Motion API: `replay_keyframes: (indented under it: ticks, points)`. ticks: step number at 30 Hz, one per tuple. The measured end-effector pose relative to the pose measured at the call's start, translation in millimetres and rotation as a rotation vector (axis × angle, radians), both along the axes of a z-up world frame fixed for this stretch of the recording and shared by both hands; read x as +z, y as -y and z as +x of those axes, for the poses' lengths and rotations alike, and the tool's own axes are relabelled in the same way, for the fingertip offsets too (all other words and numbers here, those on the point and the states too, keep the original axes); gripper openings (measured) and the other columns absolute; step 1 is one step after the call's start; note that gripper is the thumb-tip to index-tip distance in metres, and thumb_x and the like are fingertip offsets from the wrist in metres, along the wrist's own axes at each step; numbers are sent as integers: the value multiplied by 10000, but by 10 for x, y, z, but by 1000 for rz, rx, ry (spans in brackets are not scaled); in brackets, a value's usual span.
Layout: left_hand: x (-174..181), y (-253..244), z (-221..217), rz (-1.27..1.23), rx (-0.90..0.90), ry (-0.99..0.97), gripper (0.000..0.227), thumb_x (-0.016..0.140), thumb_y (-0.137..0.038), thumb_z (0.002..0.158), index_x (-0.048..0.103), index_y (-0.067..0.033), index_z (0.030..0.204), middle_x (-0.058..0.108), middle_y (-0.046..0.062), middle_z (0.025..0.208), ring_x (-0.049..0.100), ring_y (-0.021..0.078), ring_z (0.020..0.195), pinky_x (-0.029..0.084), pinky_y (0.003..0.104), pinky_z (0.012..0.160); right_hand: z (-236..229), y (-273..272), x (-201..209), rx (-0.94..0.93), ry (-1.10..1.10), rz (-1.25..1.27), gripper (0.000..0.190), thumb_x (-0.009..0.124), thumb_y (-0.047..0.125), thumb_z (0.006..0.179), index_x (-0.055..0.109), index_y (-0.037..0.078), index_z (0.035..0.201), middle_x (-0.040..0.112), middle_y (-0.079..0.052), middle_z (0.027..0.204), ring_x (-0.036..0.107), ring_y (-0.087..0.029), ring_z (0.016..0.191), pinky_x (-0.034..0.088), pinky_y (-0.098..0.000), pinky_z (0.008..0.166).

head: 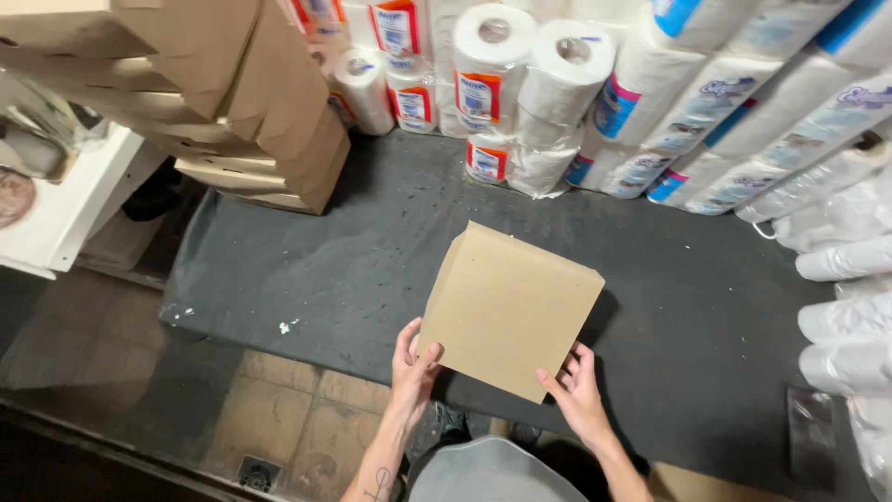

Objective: The person assembles cardboard pizza boxes by folding the pre-scored edges and interlocking the tabs by hand, then stacks the completed boxes on a nearby shelf.

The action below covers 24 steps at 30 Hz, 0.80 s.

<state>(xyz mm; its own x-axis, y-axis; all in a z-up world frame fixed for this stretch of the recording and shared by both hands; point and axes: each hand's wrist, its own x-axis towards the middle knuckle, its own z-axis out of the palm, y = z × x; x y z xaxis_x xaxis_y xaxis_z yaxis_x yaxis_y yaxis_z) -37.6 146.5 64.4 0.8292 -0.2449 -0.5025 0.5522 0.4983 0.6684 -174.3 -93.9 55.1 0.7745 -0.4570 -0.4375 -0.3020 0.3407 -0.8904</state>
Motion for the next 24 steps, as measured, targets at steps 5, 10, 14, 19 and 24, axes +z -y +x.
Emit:
replay_keyframes:
  ticks: [5, 10, 14, 19, 24]
  points:
    - [311, -397, 293, 315, 38, 68, 735, 883, -245, 655, 387, -26, 1152, 466, 118, 1110, 539, 218, 953, 613, 451, 983, 273, -459, 322, 247, 184, -64, 636, 713, 70, 866, 412, 65, 1427, 470, -121, 1583, 587, -278, 1368, 536, -415, 1102]
    - [1493, -1161, 1204, 232, 222, 608, 652, 831, -275, 799, 519, -47, 1323, 641, 58, 1089, 593, 119, 794, 469, 173, 480, 343, -553, 453, 443, 141, -238, 583, 649, 184, 935, 492, 150, 1495, 520, 16, 1600, 697, -221, 1308, 546, -345, 1067]
    - [2603, -1698, 2001, 451, 625, 978, 1097, 832, -528, 953, 67, -227, 1680, 410, 54, 1199, 343, 55, 592, 466, 237, 509, 191, -511, 345, 625, -52, -393, 443, 615, 326, 935, 659, 229, 1366, 773, 60, 1349, 854, -128, 1068, 573, -259, 957]
    - [3608, -2016, 2961, 419, 795, 826, 1103, 853, -735, 510, 531, -113, 1363, 653, 140, 1583, 945, 183, 1051, 781, 238, 536, -51, -412, 10, 560, -106, -379, 372, 642, 276, 931, 723, 209, 1288, 853, 22, 1151, 853, -123, 905, 623, -251, 918]
    - [3732, -1905, 3522, 603, 672, 339, 938, 695, -687, 459, 653, -250, 1288, 683, -44, 989, 755, 29, 860, 702, 109, 529, -303, -453, -214, 443, -237, -460, 295, 602, 280, 956, 759, 206, 1195, 870, 85, 1052, 779, -87, 684, 533, -207, 685]
